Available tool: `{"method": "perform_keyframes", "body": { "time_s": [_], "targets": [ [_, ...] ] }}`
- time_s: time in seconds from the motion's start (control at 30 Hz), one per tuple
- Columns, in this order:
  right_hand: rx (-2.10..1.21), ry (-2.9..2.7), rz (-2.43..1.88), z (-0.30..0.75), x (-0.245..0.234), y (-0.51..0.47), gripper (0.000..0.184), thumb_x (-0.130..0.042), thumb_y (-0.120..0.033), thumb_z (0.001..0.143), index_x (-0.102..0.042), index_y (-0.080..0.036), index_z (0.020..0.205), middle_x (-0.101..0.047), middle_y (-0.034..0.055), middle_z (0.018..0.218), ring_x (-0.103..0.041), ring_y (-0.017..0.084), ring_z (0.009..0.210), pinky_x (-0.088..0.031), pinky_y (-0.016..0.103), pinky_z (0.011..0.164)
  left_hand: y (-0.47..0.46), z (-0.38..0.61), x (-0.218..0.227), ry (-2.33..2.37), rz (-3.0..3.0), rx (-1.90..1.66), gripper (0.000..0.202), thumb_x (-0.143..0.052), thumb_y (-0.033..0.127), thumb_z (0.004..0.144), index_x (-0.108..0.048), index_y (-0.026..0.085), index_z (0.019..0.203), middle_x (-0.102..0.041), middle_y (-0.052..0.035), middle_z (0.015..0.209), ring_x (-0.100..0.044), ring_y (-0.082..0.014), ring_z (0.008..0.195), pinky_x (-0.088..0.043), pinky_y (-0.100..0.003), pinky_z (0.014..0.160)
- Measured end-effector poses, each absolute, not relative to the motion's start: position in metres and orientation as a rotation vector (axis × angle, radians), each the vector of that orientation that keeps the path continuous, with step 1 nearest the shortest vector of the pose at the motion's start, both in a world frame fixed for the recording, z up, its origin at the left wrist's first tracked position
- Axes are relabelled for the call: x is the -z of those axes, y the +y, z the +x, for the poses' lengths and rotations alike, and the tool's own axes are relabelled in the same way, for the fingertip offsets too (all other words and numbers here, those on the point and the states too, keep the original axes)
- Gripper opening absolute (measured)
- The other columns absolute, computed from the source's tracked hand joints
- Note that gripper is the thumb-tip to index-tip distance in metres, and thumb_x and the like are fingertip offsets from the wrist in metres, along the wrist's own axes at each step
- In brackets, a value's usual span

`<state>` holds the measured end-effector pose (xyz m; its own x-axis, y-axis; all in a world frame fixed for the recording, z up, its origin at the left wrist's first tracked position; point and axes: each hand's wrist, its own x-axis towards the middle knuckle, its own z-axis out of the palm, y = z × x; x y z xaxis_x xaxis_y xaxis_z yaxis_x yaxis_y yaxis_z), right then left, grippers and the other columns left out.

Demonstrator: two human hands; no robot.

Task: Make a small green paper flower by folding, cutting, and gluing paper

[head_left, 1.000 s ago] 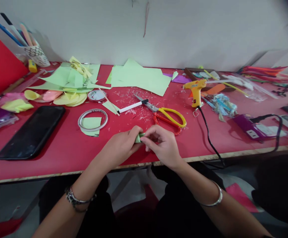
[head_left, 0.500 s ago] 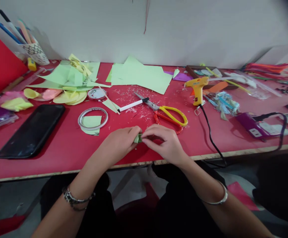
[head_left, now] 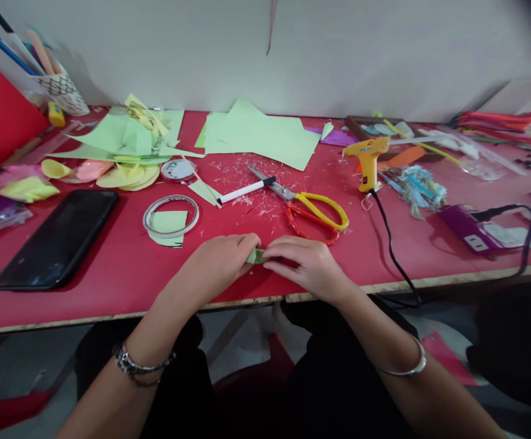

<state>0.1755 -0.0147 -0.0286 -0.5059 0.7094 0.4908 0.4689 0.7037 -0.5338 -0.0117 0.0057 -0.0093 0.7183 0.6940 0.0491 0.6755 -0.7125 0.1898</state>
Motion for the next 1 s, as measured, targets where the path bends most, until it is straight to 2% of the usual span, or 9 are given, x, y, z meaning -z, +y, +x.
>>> {"method": "perform_keyframes", "body": {
  "time_s": [0.43,0.7,0.9,1.0],
  "targets": [
    [-0.402,-2.157,-0.989,0.17,0.027,-0.018,0.01,-0.049,-0.016,0.083,-0.059,-0.017,0.084,-0.064,0.0035,0.081,-0.059,0.011,0.075,-0.048,0.023,0.071,0.005,-0.01,0.009,1.086,2.82,-0.172,0.002,-0.043,0.017,0.083,-0.043,0.015,0.084,-0.056,-0.0024,0.073,-0.054,-0.0156,0.063,-0.031,-0.024,0.051],
    [-0.465,-2.046,-1.1,0.166,0.027,-0.022,0.007,-0.049,-0.014,0.079,-0.055,-0.017,0.077,-0.056,0.0001,0.07,-0.051,0.008,0.061,-0.044,0.018,0.057,0.004,-0.009,0.012,1.084,2.846,-0.204,0.008,-0.038,0.02,0.085,-0.044,0.015,0.089,-0.058,-0.004,0.078,-0.056,-0.0178,0.07,-0.035,-0.025,0.054],
    [-0.456,-2.005,-1.122,0.164,0.027,-0.023,0.005,-0.051,-0.013,0.077,-0.054,-0.017,0.075,-0.055,-0.0009,0.07,-0.05,0.007,0.06,-0.042,0.018,0.056,0.002,-0.008,0.008,1.047,2.792,-0.274,0.021,-0.039,0.035,0.085,-0.045,0.015,0.085,-0.056,-0.0041,0.075,-0.053,-0.0169,0.066,-0.035,-0.026,0.054],
    [-0.431,-2.006,-1.091,0.164,0.026,-0.024,0.006,-0.051,-0.013,0.078,-0.054,-0.017,0.076,-0.055,-0.0004,0.071,-0.05,0.008,0.063,-0.042,0.019,0.058,0.002,-0.008,0.005,1.001,2.727,-0.279,0.017,-0.035,0.029,0.085,-0.045,0.015,0.083,-0.055,-0.0034,0.074,-0.051,-0.0158,0.064,-0.037,-0.026,0.056]
  ]
}}
